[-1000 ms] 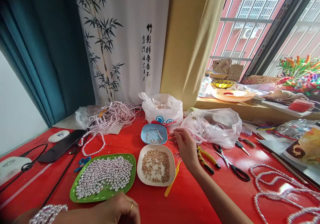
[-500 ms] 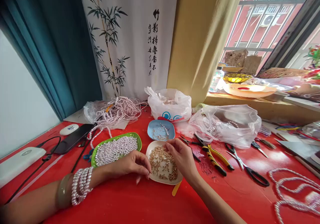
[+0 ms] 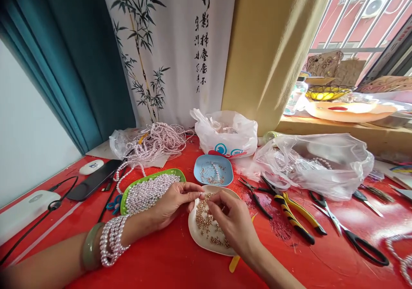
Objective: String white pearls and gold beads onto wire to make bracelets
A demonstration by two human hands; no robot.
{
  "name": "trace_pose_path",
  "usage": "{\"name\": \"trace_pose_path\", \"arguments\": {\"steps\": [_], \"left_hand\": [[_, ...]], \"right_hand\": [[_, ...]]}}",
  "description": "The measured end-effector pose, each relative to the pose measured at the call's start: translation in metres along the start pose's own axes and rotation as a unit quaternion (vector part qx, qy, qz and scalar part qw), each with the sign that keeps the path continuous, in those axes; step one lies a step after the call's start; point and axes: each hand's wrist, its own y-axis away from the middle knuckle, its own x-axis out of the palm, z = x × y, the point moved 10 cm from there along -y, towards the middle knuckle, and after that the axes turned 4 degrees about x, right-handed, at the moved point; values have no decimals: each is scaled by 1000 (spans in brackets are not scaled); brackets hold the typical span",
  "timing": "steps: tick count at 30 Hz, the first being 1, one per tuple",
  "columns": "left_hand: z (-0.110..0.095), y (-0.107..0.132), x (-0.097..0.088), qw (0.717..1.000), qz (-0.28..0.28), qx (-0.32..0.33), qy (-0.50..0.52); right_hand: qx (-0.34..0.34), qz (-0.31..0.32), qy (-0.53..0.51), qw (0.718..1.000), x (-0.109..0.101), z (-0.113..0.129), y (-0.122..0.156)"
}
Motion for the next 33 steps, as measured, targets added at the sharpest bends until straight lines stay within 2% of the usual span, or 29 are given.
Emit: {"name": "trace_pose_path", "arguments": {"steps": [9,15,33], "left_hand": [[7,10,1,999,-22,-32,-2],[11,9,-1,998,-29,-43,42],[17,8,-1,997,-14,-56,50]], "right_hand": [[-33,-3,24,999,0,10,7],[-48,-9,42,998,-1,16,8],[-65,-12,31,997,-2,20,9]]}}
